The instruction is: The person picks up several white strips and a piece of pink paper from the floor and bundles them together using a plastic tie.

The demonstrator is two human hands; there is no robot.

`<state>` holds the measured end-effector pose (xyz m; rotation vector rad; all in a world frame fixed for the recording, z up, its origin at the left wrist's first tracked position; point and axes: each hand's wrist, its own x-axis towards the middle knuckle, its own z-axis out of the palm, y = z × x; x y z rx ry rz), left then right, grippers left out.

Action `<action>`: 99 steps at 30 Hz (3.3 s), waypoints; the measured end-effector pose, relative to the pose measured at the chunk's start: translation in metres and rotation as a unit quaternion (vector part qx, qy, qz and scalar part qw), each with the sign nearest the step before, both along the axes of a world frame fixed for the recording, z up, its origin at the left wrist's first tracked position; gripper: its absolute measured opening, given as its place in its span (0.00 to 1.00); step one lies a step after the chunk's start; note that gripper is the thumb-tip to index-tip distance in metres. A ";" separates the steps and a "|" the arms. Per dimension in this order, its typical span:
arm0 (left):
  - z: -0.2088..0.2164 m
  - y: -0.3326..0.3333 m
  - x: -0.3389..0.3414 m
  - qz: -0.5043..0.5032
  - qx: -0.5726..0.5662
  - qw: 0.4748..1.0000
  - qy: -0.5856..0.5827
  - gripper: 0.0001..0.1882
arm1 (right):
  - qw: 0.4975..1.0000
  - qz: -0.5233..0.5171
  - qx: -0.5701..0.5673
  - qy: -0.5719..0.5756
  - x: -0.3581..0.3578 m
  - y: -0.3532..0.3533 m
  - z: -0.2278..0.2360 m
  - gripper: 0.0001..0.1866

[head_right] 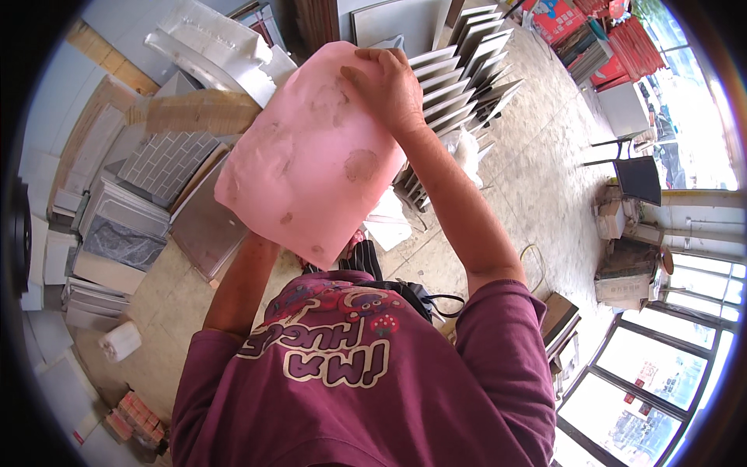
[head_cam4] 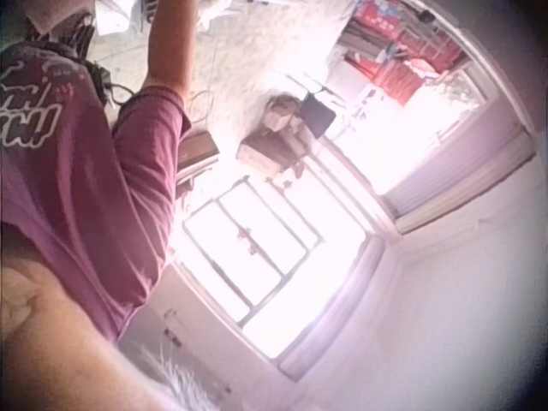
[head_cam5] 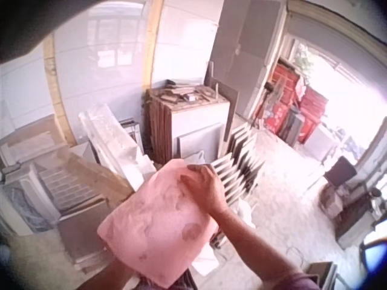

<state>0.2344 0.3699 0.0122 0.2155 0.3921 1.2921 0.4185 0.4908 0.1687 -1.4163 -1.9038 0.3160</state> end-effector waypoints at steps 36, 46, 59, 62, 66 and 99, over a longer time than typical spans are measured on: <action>-0.025 0.003 -0.003 0.027 0.033 0.999 0.006 0.31 | 0.916 0.142 -0.342 0.153 -0.013 -0.026 -0.047 0.44; -0.028 0.012 -0.013 0.030 0.055 0.998 0.022 0.31 | 0.907 0.098 -0.380 0.153 -0.018 -0.028 -0.040 0.34; -0.026 0.025 -0.032 0.046 0.096 0.992 0.071 0.31 | 0.860 0.107 -0.429 0.256 -0.024 -0.026 -0.066 0.26; -0.023 0.027 -0.035 0.067 0.103 0.986 0.109 0.30 | 0.887 0.086 -0.395 0.225 -0.024 -0.022 -0.069 0.25; 0.009 0.041 -0.052 0.112 -0.051 0.943 0.310 0.27 | 0.930 -0.004 -0.334 0.155 -0.005 0.001 -0.061 0.28; 0.094 0.075 -0.015 -0.004 0.070 0.921 0.383 0.34 | 0.886 0.205 -0.301 0.286 -0.030 0.006 -0.050 0.35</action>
